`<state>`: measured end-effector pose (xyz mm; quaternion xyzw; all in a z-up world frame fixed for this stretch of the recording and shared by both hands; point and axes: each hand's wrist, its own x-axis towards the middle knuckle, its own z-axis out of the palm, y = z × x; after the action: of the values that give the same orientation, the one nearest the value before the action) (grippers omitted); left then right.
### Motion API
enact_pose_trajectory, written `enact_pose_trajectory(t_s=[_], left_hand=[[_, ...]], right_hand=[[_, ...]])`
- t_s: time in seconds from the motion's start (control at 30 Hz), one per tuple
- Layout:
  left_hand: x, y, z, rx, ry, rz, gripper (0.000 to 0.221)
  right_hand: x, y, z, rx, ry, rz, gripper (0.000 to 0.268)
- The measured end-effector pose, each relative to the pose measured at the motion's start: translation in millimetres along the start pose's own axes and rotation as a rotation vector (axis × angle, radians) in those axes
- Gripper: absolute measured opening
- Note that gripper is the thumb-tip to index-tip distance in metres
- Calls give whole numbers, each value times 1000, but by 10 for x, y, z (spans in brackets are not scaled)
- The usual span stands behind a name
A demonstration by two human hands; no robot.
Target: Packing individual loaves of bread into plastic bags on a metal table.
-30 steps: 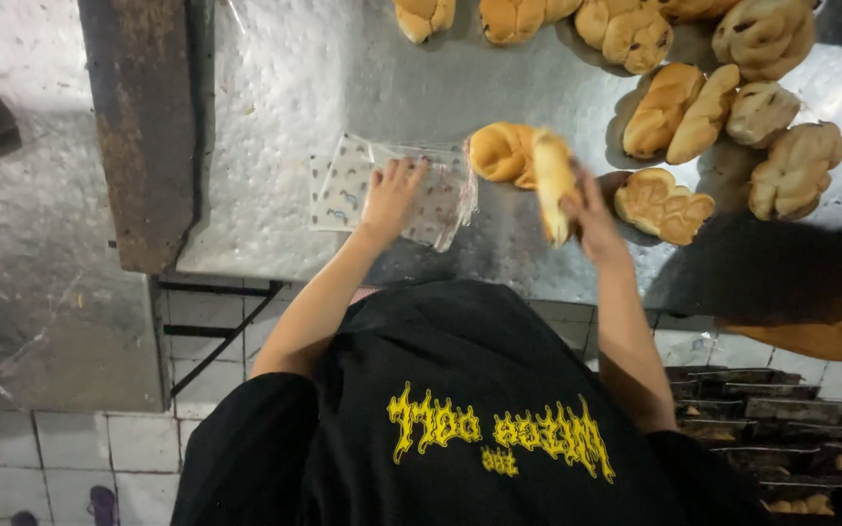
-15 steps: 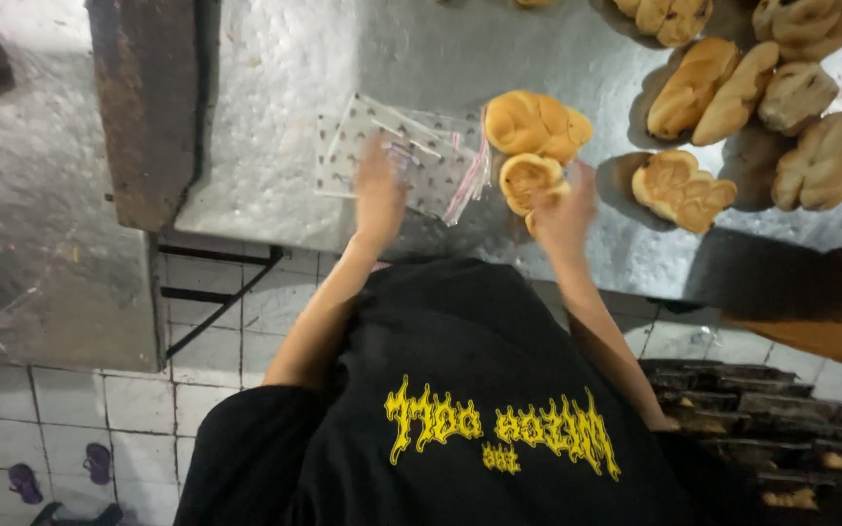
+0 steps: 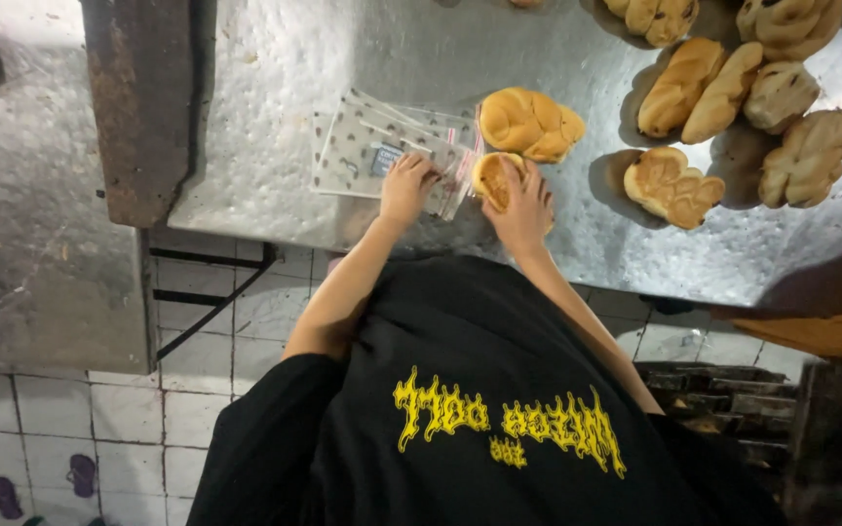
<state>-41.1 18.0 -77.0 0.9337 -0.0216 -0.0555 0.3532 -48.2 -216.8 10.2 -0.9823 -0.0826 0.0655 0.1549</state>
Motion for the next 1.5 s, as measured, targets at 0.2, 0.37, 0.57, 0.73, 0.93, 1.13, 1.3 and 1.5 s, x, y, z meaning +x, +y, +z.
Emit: enact_pose_trajectory(t_s=[0.2,0.37,0.57,0.73,0.93,1.13,1.3,1.5], left_hand=[[-63,240,-349,-319,209,62,12],[-113,245,-295,-226,204,144,15],[-148,195,-50,-53,108,243,22],[-299,569,-571,-252,185,156,33],[-21,885,-515,-1204,213,-458,74],[43,1063,-607,-1490,-138,-596,93],[251,372,-27,-1716,78,-479,53],[402,331,-327,-1877,28,-396,85]], right_hand=[[145,-81,495,-196,-62,-204,61],[240,-329,395,-70,-40,-316,71],[335,-474,427,331,-349,-89,104],[357,-258,633,636,-70,122,74],[395,-621,97,793,-115,153,60],[552,-769,-166,1057,110,318,81],[459,-1008,-527,816,138,73,95],[406,-1028,-623,599,136,-136,99]])
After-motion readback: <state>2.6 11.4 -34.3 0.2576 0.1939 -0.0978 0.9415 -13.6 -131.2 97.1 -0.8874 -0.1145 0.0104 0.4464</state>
